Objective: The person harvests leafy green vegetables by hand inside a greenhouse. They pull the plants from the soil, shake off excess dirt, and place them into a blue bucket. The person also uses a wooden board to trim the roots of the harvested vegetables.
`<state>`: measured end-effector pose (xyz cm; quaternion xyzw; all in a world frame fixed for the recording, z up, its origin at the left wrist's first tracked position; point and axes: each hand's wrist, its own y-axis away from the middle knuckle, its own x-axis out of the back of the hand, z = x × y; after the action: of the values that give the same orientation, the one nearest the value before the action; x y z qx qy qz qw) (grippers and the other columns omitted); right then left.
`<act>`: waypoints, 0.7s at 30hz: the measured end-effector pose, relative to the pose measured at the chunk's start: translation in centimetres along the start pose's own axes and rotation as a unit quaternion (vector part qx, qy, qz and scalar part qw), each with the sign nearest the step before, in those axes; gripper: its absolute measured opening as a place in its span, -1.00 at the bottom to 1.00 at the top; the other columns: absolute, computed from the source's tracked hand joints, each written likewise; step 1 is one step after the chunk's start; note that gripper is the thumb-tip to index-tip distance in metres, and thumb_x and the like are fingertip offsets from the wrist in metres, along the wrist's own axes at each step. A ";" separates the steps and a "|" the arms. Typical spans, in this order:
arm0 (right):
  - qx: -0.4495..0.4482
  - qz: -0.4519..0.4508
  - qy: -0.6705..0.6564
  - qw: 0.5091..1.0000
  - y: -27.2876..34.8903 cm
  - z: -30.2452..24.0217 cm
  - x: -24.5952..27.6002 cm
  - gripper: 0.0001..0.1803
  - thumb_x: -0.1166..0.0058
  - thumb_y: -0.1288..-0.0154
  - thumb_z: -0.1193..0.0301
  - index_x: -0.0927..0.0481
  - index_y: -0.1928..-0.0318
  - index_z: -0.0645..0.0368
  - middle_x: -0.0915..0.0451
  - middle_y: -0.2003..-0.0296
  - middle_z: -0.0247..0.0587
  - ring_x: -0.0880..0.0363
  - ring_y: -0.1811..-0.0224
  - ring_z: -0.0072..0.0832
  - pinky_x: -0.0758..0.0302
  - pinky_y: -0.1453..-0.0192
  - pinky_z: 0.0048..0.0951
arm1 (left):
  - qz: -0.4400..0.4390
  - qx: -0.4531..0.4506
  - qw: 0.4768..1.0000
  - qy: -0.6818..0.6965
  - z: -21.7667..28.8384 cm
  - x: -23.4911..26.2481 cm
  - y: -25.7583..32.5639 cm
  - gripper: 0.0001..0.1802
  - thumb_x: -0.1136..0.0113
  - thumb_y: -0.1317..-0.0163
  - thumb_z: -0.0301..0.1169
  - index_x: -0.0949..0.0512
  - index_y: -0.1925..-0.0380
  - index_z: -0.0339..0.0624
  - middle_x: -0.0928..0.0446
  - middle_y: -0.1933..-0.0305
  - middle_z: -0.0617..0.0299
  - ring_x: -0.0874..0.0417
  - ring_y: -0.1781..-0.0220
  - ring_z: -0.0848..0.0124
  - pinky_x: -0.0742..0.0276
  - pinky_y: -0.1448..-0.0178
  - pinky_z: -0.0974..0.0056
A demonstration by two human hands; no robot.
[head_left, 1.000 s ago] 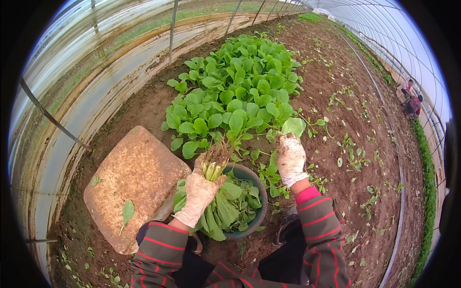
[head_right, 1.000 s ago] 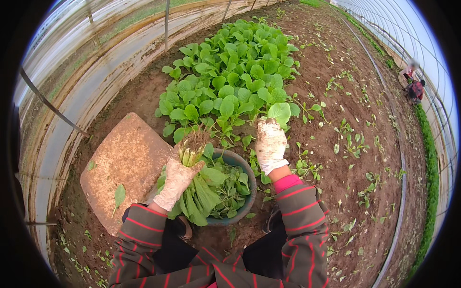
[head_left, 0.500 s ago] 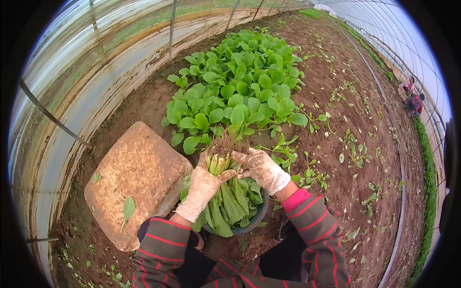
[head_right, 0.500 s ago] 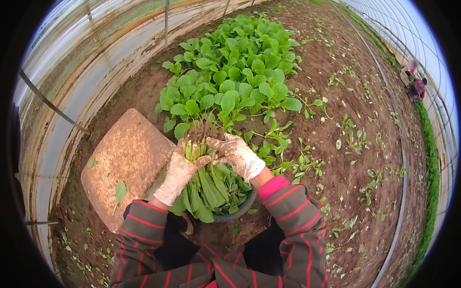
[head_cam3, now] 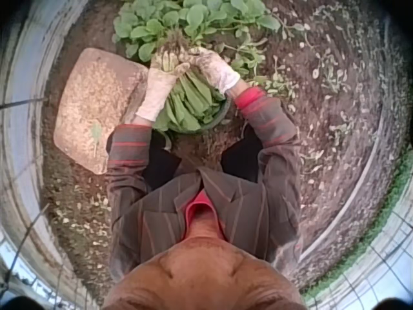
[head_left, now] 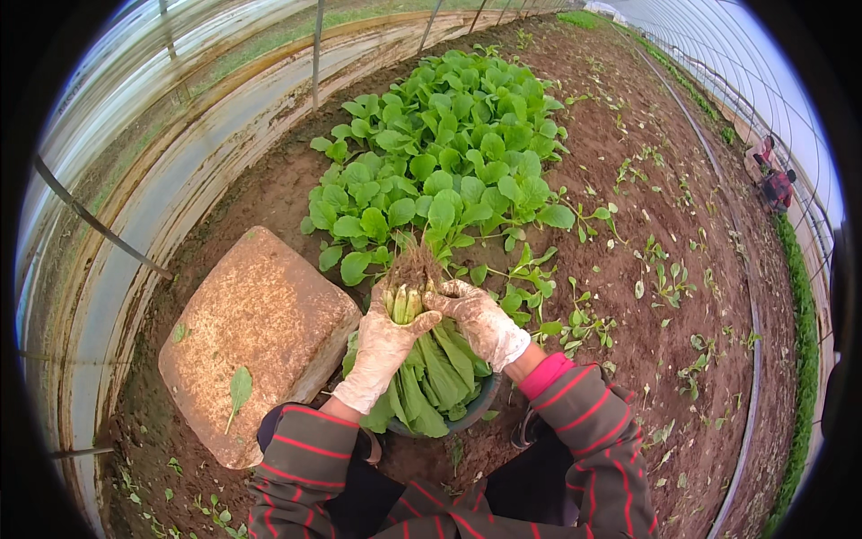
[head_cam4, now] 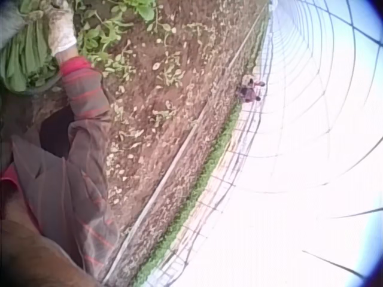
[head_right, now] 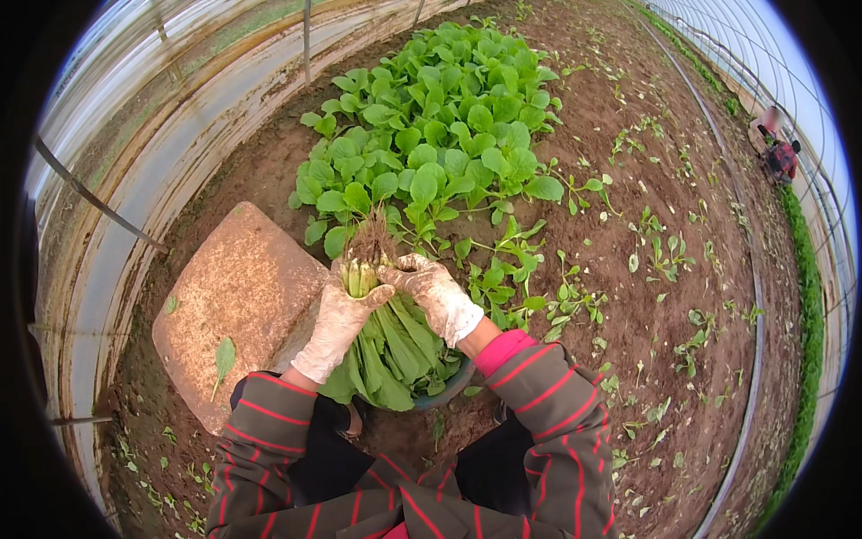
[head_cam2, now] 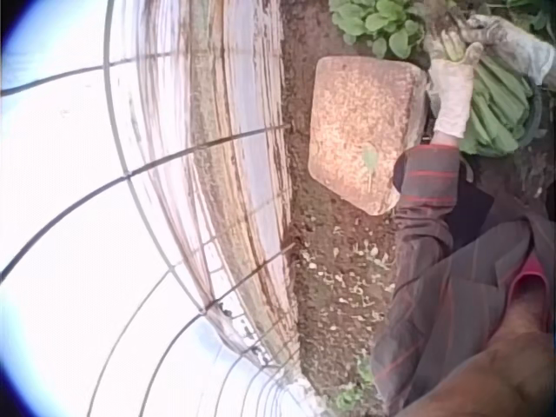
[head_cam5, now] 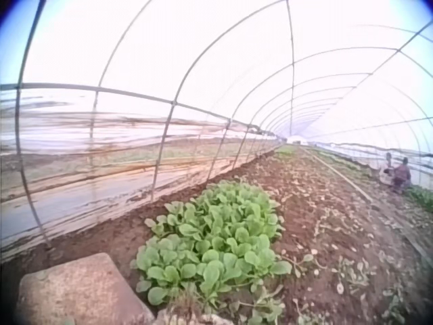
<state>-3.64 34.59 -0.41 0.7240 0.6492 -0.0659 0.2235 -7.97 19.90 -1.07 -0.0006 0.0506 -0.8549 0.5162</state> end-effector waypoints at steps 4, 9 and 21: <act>0.019 -0.020 -0.171 0.985 0.3 1.5 -1.2 -0.72 0.08 -0.31 0.37 -0.41 0.05 0.26 -0.48 0.13 -0.28 -0.39 0.12 -0.63 -0.35 0.01 -0.56 | 0.059 -0.049 0.986 -0.151 -1.3 0.2 -0.5 -0.13 -0.50 0.28 -0.31 -0.24 -0.07 -0.30 -0.51 0.14 0.10 -0.54 0.13 0.38 -0.48 0.05 0.32; 0.072 -0.076 -0.020 0.994 1.8 1.2 -2.7 -0.57 0.13 -0.32 0.42 -0.25 -0.16 0.33 -0.31 -0.14 -0.21 -0.25 -0.19 -0.52 -0.12 -0.31 -0.48 | 0.049 0.028 0.989 -0.140 -1.7 0.7 -0.4 0.02 -0.54 0.37 -0.29 -0.13 -0.12 -0.28 -0.46 0.07 0.11 -0.50 0.07 0.36 -0.45 0.01 0.31; 0.018 -0.173 0.060 0.983 -1.6 0.5 0.8 -0.63 0.12 -0.30 0.38 -0.37 -0.09 0.24 -0.41 -0.06 -0.18 -0.40 -0.08 -0.43 -0.36 -0.09 -0.42 | 0.078 0.114 0.989 -0.057 -0.9 4.0 -0.3 -0.65 -0.32 0.09 -0.54 -0.45 0.26 -0.34 -0.54 0.28 0.20 -0.54 0.30 0.45 -0.46 0.22 0.35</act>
<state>-4.96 35.24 -1.54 0.6073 0.7755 -0.0719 0.1566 -10.15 16.65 -2.18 0.0136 -0.0771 -0.8110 0.5798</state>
